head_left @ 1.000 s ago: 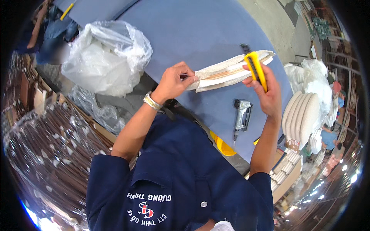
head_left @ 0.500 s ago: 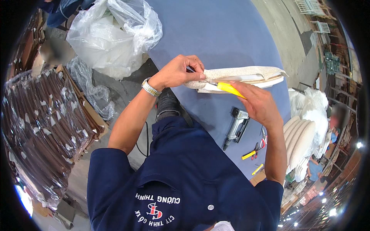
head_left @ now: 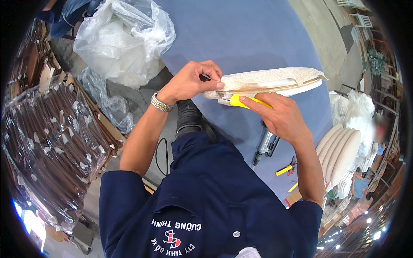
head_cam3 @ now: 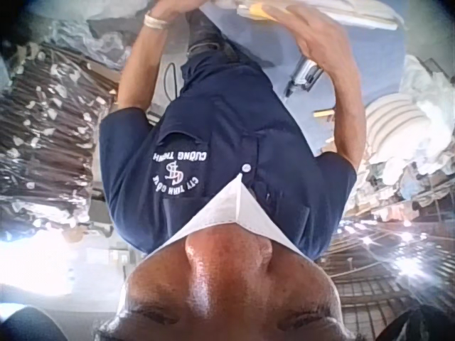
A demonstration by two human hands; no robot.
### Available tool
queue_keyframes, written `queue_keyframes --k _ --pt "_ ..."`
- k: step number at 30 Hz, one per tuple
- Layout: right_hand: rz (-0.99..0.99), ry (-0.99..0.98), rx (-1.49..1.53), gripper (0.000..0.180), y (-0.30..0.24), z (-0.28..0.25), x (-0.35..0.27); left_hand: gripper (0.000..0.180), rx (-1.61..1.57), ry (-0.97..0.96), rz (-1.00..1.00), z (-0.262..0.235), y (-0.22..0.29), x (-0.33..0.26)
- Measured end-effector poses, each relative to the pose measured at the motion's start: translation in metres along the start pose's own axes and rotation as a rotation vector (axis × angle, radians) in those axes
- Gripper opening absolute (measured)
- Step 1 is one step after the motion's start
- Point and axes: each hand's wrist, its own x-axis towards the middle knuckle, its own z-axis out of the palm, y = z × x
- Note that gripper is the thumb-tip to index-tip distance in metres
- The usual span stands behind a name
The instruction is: The person wraps a white fabric cover around a foam cushion, folds the edges, and secures them using a staple gun. They then use a utility knife to trim excess fabric from the cushion. The finished cushion is placed on the table.
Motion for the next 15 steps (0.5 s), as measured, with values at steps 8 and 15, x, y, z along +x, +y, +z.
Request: queue_keyframes --k 8,15 --pt "0.015 -0.023 -0.008 0.061 -0.0015 -0.0016 0.005 0.012 -0.016 0.01 0.017 -0.0005 -0.0029 0.002" --pt "0.048 -0.071 -0.055 0.062 -0.0078 -0.0045 0.0091 0.012 -0.028 0.013 0.027 -0.0012 -0.0051 0.0023"
